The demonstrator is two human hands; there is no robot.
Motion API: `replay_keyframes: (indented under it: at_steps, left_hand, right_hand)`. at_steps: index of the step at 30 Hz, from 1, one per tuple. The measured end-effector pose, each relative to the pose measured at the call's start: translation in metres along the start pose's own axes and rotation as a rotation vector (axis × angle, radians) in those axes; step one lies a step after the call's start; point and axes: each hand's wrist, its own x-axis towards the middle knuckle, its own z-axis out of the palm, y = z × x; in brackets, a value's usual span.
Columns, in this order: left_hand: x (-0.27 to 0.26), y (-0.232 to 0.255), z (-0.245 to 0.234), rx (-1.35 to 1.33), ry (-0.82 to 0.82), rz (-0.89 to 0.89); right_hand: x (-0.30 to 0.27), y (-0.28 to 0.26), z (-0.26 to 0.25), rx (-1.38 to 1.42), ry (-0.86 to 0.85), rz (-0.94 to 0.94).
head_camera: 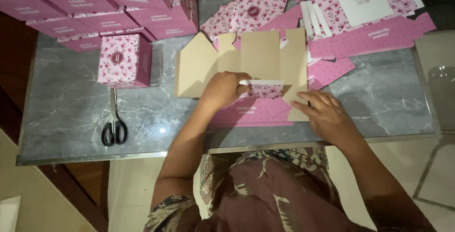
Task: The person folds and assembles several small pink and white printed cardboard boxes on a table by hand.
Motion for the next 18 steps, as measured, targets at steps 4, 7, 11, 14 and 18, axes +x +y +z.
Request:
replay_keyframes:
  at_steps: [4, 7, 11, 14, 18]
  left_hand:
    - [0.001, 0.009, -0.003, 0.235, -0.055, -0.086]
    - [-0.002, 0.025, 0.016, 0.679, 0.159, -0.002]
    - [-0.01, 0.036, 0.061, 0.927, 0.274, 0.125]
    - [-0.01, 0.034, 0.092, 0.762, 0.284, 0.384]
    - [-0.007, 0.031, 0.102, 0.444, 0.214, 0.553]
  right_hand:
    - [-0.002, -0.002, -0.004, -0.019, 0.014, -0.039]
    - [-0.007, -0.007, -0.001, 0.011, 0.127, -0.069]
    - [-0.007, -0.014, 0.011, -0.019, 0.076, 0.046]
    - [-0.007, -0.015, 0.016, 0.004, 0.172, 0.046]
    - [-0.002, -0.008, 0.013, 0.09, 0.317, 0.049]
